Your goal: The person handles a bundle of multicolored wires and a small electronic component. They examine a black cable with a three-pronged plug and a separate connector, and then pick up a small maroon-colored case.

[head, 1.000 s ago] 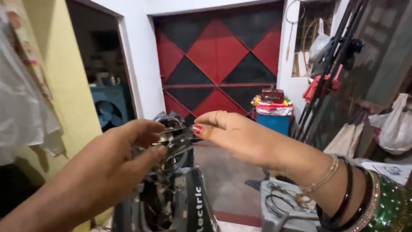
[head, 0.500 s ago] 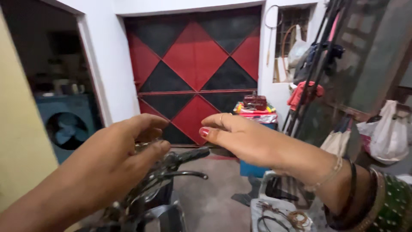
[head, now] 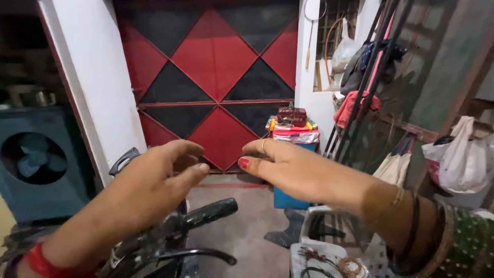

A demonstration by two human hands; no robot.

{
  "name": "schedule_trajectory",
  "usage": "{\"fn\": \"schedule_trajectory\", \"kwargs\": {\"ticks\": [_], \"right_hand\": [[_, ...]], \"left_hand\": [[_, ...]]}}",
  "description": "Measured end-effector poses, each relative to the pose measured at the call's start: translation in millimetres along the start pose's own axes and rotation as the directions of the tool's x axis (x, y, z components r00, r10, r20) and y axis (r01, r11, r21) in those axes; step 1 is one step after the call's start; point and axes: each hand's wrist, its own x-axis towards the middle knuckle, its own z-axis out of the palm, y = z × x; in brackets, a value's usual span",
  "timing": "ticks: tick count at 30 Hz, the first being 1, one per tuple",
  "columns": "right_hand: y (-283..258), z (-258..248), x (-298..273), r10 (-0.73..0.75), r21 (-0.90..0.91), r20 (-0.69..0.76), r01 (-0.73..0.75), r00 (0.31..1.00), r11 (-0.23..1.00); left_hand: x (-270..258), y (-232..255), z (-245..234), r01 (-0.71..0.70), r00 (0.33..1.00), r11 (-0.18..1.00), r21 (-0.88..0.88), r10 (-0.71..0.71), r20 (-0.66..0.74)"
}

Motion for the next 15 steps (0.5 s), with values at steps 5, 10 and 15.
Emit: {"fn": "schedule_trajectory", "kwargs": {"ticks": [5, 10, 15], "right_hand": [[32, -24, 34, -0.098, -0.034, 0.004, 0.098, 0.995, 0.995], [69, -47, 64, -0.070, 0.085, 0.034, 0.067, 0.997, 0.994], [98, -79, 88, -0.082, 0.113, 0.028, 0.078, 0.996, 0.990]], "left_hand": [[40, -8, 10, 0.021, 1.000, 0.997, 0.080, -0.020, -0.008], [89, 2, 28, 0.004, 1.000, 0.992, 0.129, -0.003, -0.010], [130, 15, 52, -0.010, 1.000, 0.980, 0.198, 0.012, -0.013]]}}
